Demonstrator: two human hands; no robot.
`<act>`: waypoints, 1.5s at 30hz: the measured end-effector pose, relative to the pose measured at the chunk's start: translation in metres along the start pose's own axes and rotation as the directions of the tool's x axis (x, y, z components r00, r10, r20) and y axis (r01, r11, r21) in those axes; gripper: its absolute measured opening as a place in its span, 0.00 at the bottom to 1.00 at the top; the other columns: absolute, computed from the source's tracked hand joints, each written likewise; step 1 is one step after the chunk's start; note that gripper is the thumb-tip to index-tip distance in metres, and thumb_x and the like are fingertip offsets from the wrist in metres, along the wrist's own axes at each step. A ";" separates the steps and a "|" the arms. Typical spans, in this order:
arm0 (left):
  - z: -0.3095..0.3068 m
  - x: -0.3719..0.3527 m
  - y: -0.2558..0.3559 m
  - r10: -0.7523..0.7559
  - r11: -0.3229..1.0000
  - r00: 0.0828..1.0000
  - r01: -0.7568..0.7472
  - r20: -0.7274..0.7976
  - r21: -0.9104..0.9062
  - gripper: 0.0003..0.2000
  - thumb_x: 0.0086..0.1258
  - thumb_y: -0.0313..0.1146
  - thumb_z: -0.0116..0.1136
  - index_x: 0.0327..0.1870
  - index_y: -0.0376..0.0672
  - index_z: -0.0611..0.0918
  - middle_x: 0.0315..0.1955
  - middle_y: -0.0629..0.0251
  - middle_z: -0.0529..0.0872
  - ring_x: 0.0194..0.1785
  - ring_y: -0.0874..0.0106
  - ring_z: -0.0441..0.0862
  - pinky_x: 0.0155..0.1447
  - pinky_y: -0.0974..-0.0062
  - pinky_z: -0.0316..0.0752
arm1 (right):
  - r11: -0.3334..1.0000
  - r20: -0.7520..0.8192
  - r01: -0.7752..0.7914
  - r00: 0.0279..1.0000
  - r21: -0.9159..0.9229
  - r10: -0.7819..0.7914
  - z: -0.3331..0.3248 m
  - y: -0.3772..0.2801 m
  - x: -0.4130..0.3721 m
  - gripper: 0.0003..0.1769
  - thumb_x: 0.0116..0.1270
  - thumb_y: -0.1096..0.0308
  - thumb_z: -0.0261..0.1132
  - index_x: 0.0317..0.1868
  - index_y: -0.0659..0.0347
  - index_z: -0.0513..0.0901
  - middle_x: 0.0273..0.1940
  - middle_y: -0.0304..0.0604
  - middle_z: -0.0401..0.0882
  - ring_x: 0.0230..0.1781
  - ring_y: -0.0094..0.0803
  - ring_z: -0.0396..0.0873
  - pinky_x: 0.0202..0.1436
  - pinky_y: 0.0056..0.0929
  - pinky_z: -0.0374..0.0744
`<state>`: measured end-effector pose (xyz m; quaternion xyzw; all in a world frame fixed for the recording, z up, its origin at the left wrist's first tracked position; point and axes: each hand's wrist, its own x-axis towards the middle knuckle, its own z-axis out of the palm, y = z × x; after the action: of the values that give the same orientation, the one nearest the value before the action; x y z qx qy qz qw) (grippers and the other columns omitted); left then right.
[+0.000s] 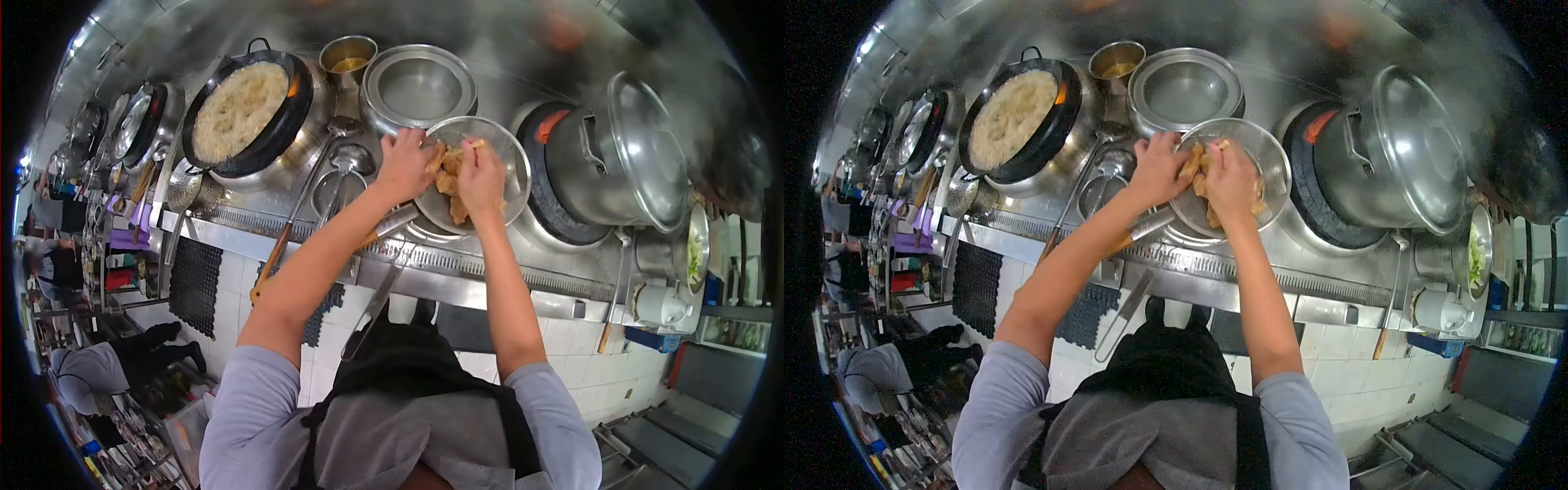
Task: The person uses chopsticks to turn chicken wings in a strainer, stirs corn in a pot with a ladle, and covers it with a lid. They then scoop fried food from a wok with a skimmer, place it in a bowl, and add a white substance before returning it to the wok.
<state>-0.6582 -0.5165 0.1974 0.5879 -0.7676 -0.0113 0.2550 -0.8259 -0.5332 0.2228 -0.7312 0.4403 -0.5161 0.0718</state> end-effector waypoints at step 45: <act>0.041 0.013 0.061 0.234 0.972 0.930 -0.223 0.283 -0.071 0.20 0.53 0.49 0.69 0.44 0.49 0.88 0.58 0.57 0.73 0.66 0.58 0.65 0.67 0.37 0.54 | 0.992 0.090 -0.046 0.994 -0.119 0.057 -0.102 0.011 -0.003 0.06 0.72 0.71 0.59 0.37 0.65 0.79 0.31 0.52 0.79 0.31 0.51 0.80 0.35 0.41 0.77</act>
<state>-0.7315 -0.5210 0.1856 0.4818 -0.8593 -0.0820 0.1508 -0.9159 -0.5022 0.2608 -0.7457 0.4848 -0.4527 0.0628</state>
